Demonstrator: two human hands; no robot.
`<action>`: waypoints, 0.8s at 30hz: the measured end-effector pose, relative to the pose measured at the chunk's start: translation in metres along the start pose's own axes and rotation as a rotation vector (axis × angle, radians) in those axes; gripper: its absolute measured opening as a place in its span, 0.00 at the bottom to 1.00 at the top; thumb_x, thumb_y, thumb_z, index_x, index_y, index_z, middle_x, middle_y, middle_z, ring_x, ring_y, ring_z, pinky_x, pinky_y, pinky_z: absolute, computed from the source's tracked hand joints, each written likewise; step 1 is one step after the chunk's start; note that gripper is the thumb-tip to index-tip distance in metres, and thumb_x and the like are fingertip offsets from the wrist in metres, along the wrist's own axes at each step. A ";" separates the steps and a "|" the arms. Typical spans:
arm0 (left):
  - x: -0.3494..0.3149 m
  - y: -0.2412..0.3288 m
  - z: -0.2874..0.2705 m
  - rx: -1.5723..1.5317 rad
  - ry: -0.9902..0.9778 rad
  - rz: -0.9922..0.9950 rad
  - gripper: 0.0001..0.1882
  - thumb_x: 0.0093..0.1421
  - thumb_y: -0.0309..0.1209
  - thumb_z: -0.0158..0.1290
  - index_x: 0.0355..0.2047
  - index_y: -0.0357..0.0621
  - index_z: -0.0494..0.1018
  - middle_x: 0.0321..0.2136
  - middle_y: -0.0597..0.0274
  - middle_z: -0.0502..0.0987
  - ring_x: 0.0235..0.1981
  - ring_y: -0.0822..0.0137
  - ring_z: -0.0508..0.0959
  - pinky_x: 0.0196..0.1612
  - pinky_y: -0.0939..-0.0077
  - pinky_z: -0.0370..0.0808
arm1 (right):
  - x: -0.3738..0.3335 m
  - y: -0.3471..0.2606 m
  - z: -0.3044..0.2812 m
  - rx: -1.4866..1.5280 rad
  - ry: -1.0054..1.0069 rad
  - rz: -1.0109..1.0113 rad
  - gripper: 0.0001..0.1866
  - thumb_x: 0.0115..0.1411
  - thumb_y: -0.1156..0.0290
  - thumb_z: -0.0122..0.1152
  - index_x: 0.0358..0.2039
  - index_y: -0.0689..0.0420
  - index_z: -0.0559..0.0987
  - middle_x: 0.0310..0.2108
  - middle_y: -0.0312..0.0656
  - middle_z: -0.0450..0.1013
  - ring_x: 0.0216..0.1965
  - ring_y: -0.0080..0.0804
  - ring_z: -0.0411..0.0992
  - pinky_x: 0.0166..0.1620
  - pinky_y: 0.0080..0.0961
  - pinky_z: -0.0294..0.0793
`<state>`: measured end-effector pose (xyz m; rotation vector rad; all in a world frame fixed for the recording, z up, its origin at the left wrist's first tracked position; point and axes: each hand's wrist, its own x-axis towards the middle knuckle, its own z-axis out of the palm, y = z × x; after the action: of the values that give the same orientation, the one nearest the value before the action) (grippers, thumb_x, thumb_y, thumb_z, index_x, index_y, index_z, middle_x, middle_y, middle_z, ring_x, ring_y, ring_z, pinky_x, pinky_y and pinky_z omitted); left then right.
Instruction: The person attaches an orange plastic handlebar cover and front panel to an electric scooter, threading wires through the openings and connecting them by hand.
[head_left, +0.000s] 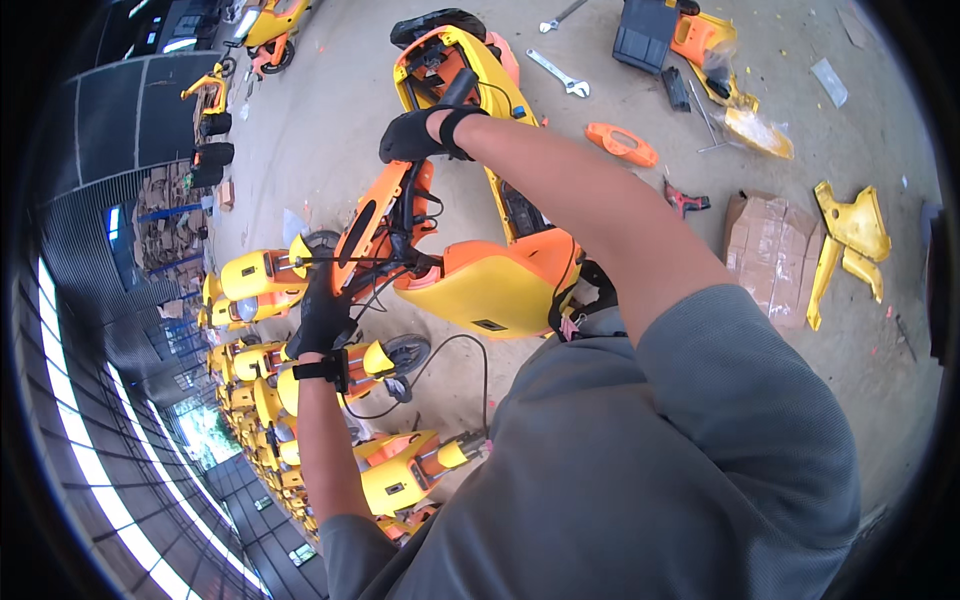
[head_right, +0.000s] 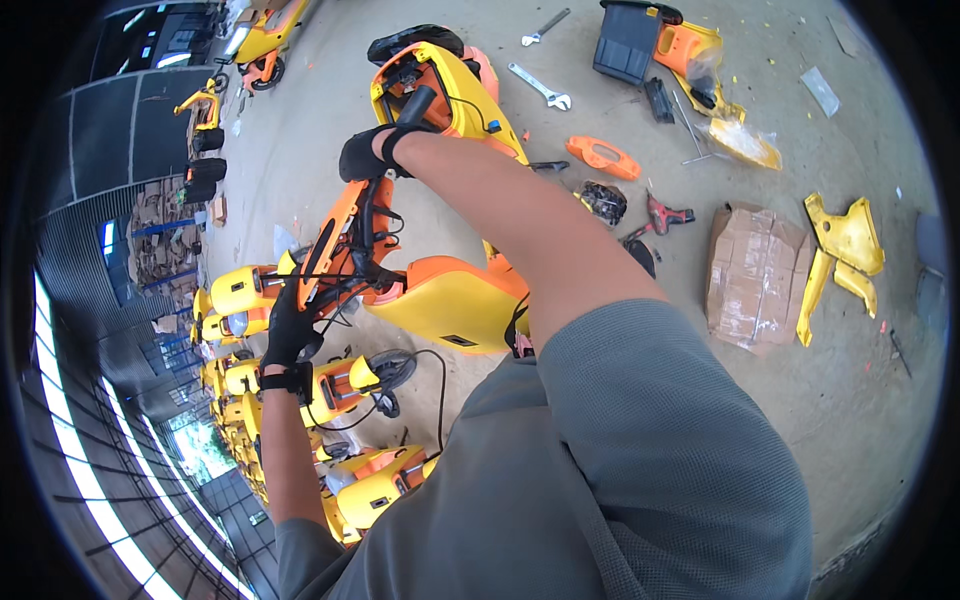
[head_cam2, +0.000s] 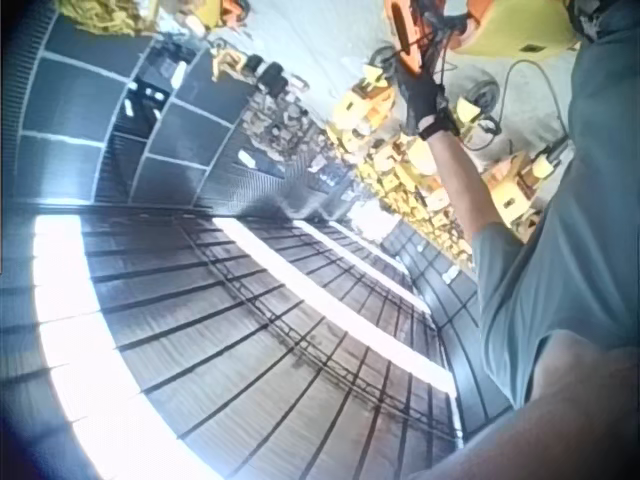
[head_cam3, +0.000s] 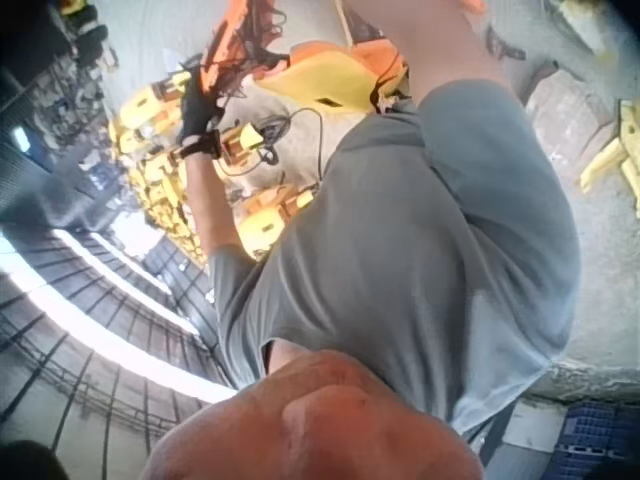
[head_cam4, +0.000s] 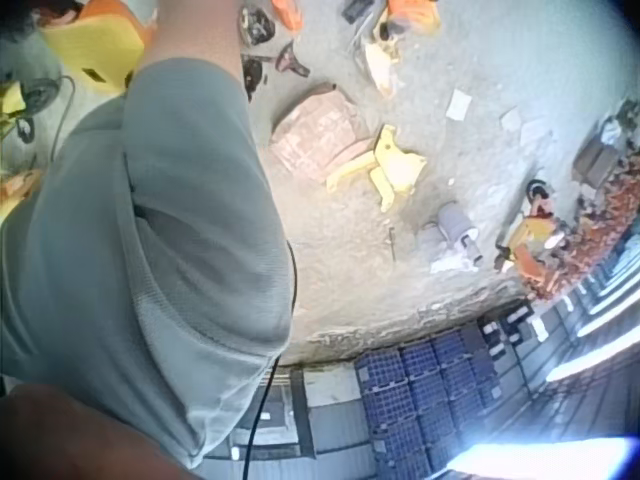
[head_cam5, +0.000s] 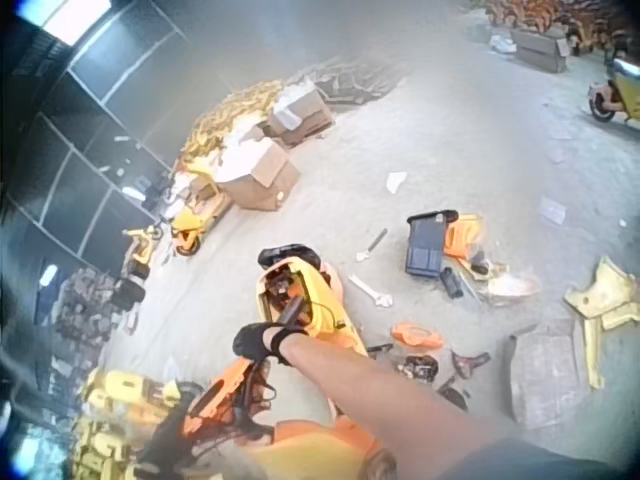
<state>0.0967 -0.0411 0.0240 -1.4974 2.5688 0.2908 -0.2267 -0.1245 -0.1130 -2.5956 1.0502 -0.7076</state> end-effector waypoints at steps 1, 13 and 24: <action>0.002 0.008 -0.003 -0.008 0.003 0.004 0.32 0.51 0.23 0.57 0.57 0.42 0.61 0.47 0.44 0.72 0.49 0.43 0.72 0.48 0.58 0.72 | 0.001 0.002 -0.003 -0.027 -0.010 -0.023 0.10 0.54 0.68 0.52 0.32 0.54 0.80 0.34 0.45 0.77 0.37 0.43 0.76 0.40 0.34 0.74; -0.001 -0.034 0.004 -0.273 -0.092 -0.134 0.36 0.55 0.19 0.55 0.63 0.47 0.56 0.52 0.45 0.70 0.54 0.47 0.70 0.52 0.61 0.70 | -0.013 -0.030 -0.016 0.163 -0.068 0.432 0.16 0.57 0.63 0.45 0.37 0.52 0.81 0.41 0.41 0.78 0.45 0.40 0.75 0.49 0.39 0.70; 0.005 0.010 -0.004 -0.002 -0.049 -0.130 0.34 0.56 0.22 0.57 0.61 0.42 0.57 0.54 0.48 0.69 0.53 0.57 0.72 0.53 0.66 0.71 | -0.027 -0.043 -0.021 0.204 -0.009 0.494 0.19 0.57 0.60 0.44 0.40 0.51 0.82 0.43 0.44 0.77 0.48 0.42 0.73 0.54 0.38 0.66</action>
<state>0.0851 -0.0415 0.0280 -1.6285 2.4209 0.3088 -0.2295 -0.0754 -0.0871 -2.0460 1.4547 -0.6354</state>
